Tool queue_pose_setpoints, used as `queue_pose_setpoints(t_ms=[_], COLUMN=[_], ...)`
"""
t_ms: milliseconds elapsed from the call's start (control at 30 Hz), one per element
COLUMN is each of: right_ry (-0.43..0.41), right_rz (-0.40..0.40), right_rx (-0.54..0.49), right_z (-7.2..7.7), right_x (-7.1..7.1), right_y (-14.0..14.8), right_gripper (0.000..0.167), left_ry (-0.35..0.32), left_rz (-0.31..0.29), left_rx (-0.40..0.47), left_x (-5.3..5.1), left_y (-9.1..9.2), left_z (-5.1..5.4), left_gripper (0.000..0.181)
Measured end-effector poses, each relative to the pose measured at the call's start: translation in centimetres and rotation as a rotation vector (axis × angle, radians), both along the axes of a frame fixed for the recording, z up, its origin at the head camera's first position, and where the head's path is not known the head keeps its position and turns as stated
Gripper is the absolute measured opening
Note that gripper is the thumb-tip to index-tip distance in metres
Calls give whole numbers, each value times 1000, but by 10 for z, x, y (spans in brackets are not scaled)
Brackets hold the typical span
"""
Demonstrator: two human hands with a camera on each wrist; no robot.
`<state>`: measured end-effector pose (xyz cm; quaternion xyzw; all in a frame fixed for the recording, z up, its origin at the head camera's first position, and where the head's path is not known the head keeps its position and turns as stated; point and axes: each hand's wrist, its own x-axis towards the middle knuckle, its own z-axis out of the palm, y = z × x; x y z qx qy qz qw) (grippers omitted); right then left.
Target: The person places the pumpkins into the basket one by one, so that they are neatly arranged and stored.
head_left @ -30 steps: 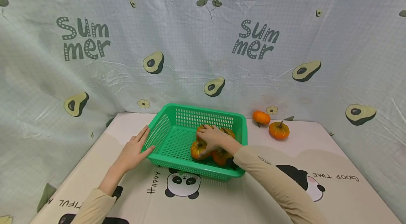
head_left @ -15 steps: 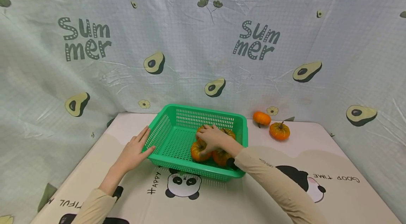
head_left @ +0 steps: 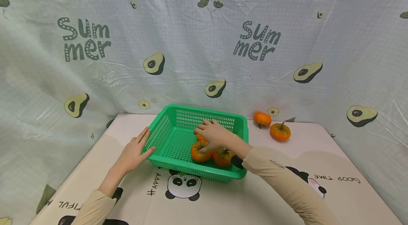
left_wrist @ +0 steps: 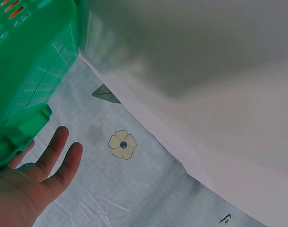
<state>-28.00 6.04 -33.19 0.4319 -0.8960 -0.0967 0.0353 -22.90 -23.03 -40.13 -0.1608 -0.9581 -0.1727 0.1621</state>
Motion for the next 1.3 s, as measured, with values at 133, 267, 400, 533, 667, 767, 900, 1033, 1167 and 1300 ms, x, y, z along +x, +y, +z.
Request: queue_pose_setpoints(t_ms=[133, 267, 400, 533, 667, 767, 900, 1033, 1167, 1300], right_ry=[20, 55, 104, 155, 178, 207, 284, 354, 382, 400], right_rz=[47, 77, 112, 137, 155, 164, 152, 144, 115, 43], right_rx=[-32, -54, -99, -157, -260, -350, -453, -542, -604, -637], right_z=[10, 17, 19, 17, 12, 5, -9, -23, -36, -47], right_x=[7, 14, 20, 24, 31, 34, 35, 32, 29, 27], right_y=[4, 12, 24, 40, 56, 69, 88, 106, 123, 138], right_gripper=[58, 55, 51, 48, 39, 31, 26, 19, 28, 16], left_ry=[4, 6, 6, 12, 18, 15, 1, 6, 8, -2], left_rz=[-2, -4, -2, -2, -5, -7, -3, -3, -1, 1], left_rx=[-1, 8, 12, 11, 18, 26, 24, 28, 31, 31], left_x=[-1, -1, 0, -1, 0, 0, -1, -1, -1, 0], left_y=[-1, 0, 0, 0, 0, 0, 0, 0, 0, 1], left_z=[-2, -1, 0, 0, 0, -1, -2, -3, -2, -2], left_gripper=[66, 66, 66, 66, 66, 66, 66, 66, 66, 66])
